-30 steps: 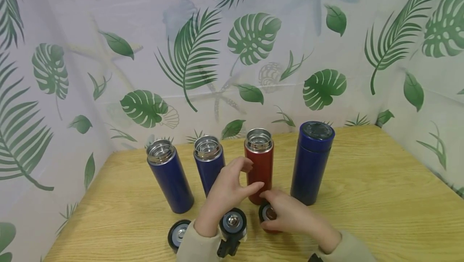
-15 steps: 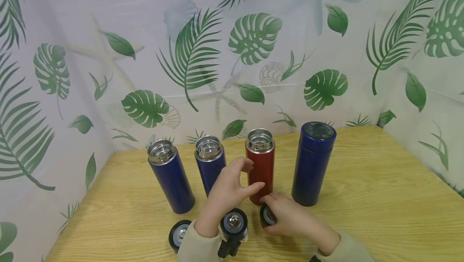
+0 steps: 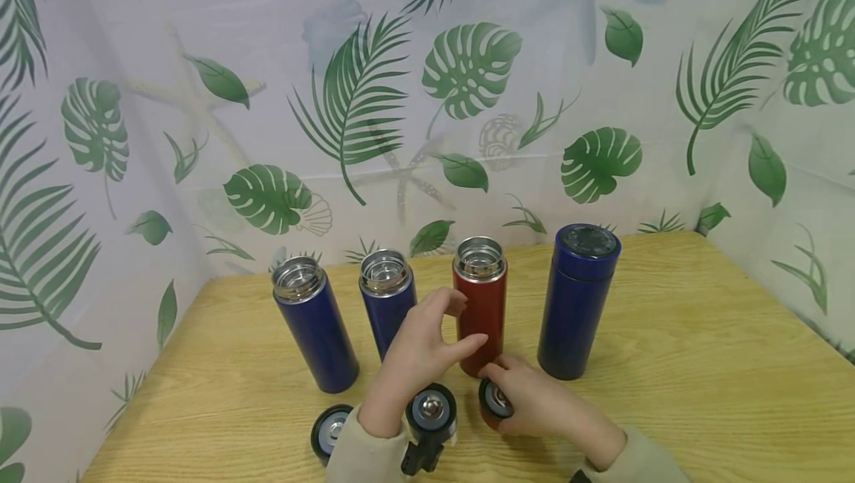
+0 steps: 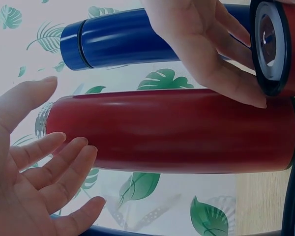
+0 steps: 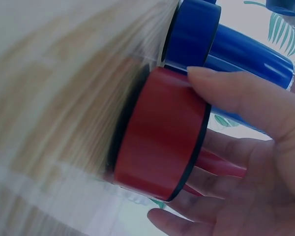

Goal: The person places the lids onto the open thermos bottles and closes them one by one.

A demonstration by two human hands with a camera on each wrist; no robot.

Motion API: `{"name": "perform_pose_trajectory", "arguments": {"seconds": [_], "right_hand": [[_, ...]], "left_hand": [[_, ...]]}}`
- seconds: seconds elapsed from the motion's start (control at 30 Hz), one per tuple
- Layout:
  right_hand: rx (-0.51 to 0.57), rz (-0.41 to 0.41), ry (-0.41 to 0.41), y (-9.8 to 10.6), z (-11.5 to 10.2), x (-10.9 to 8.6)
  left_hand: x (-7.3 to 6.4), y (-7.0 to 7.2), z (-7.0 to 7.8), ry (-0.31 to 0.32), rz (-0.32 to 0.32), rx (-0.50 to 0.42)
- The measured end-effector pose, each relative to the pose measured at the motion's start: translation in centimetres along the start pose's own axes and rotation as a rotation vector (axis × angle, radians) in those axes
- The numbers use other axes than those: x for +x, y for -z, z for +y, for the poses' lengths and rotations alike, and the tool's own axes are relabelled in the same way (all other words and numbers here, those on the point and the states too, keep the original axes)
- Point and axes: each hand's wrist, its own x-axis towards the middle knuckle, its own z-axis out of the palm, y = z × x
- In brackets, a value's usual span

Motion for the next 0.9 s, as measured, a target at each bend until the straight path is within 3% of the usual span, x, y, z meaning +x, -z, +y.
{"name": "perform_pose_trajectory", "arguments": {"seconds": [0.5, 0.9], "right_hand": [[0.049, 0.006, -0.025, 0.4, -0.6, -0.1], [0.151, 0.087, -0.099, 3.1, -2.0, -1.4]], "left_hand": [[0.0, 0.0, 0.0, -0.002, 0.006, 0.006], [0.0, 0.1, 0.3, -0.011, 0.023, 0.029]]}}
